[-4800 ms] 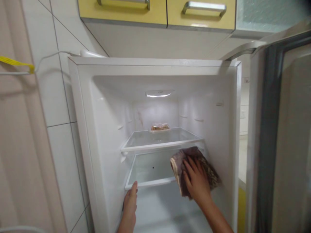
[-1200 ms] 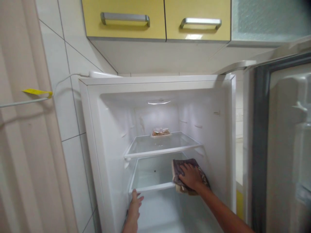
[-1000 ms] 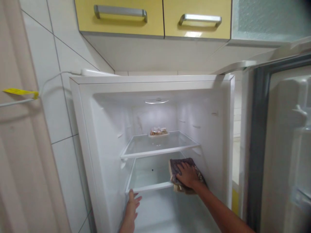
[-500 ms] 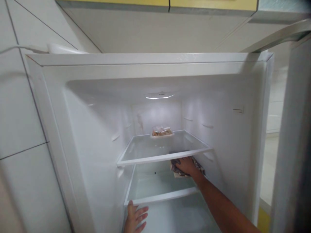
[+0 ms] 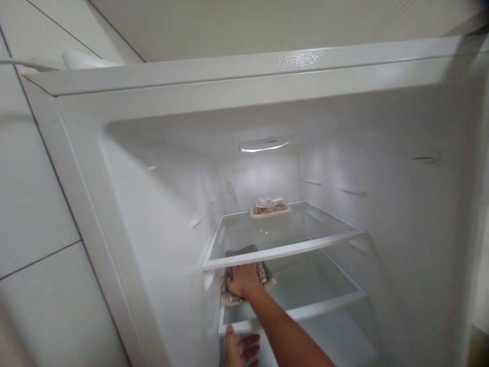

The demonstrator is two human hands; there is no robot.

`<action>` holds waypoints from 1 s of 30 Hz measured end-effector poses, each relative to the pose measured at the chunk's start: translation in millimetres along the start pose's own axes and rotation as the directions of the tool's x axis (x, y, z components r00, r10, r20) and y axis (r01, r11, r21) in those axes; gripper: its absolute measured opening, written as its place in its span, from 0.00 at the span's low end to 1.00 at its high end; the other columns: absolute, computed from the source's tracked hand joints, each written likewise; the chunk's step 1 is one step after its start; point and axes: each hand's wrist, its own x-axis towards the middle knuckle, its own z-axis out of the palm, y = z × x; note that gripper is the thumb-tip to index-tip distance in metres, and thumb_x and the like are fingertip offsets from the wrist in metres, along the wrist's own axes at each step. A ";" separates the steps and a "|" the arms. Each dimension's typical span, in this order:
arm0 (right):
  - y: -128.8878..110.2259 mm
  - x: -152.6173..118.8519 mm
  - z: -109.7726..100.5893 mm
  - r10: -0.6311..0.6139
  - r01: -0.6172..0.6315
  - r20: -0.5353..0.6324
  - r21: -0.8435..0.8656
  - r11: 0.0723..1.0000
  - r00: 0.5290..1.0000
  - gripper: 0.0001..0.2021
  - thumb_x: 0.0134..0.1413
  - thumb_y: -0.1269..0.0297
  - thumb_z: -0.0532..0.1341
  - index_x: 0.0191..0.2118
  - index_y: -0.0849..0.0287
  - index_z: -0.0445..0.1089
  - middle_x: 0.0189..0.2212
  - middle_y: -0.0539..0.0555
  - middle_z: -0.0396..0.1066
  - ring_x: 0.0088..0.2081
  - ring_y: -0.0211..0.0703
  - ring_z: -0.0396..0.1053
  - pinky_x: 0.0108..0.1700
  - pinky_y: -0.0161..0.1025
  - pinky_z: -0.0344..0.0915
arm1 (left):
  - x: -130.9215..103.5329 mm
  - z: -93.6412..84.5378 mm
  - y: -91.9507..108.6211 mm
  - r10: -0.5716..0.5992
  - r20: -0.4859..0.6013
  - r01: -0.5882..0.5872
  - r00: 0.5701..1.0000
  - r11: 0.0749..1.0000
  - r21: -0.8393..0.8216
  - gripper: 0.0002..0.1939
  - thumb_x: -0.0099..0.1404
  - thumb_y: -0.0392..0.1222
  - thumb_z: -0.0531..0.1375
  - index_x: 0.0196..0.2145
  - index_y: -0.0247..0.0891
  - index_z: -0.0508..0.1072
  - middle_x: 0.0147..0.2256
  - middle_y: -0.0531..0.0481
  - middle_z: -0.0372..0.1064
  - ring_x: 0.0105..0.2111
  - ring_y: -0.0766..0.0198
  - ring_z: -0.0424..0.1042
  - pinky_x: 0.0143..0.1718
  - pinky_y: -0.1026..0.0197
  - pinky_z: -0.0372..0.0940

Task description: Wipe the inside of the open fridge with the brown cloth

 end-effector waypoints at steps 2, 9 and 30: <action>-13.8 -7.1 3.8 -0.019 0.019 0.011 0.015 1.000 1.000 0.33 0.58 0.53 0.53 0.67 0.60 0.59 0.67 0.67 0.60 0.67 0.63 0.57 0.67 0.67 0.43 | 2.9 -0.6 -1.4 0.000 0.001 0.000 1.000 1.000 0.011 0.34 0.65 0.69 0.40 0.47 0.39 0.68 0.41 0.36 0.79 0.42 0.44 0.77 0.41 0.48 0.65; 26.0 -67.0 -16.8 -0.183 0.180 0.028 0.076 0.981 0.983 0.35 0.55 0.47 0.57 0.67 0.52 0.60 0.70 0.62 0.54 0.71 0.63 0.48 0.70 0.65 0.36 | 9.8 -3.3 4.6 -0.067 -0.001 0.067 0.998 0.998 0.000 0.34 0.65 0.68 0.37 0.49 0.41 0.66 0.39 0.36 0.79 0.41 0.45 0.77 0.45 0.47 0.65; 188.6 -68.3 -78.3 0.208 -0.234 -0.167 -0.155 0.960 0.964 0.23 0.59 0.58 0.54 0.58 0.54 0.71 0.62 0.60 0.67 0.65 0.56 0.59 0.66 0.52 0.48 | -40.8 13.6 24.3 -0.034 -0.042 0.033 0.999 0.999 -0.023 0.31 0.69 0.67 0.40 0.54 0.41 0.59 0.48 0.36 0.77 0.44 0.52 0.77 0.48 0.52 0.65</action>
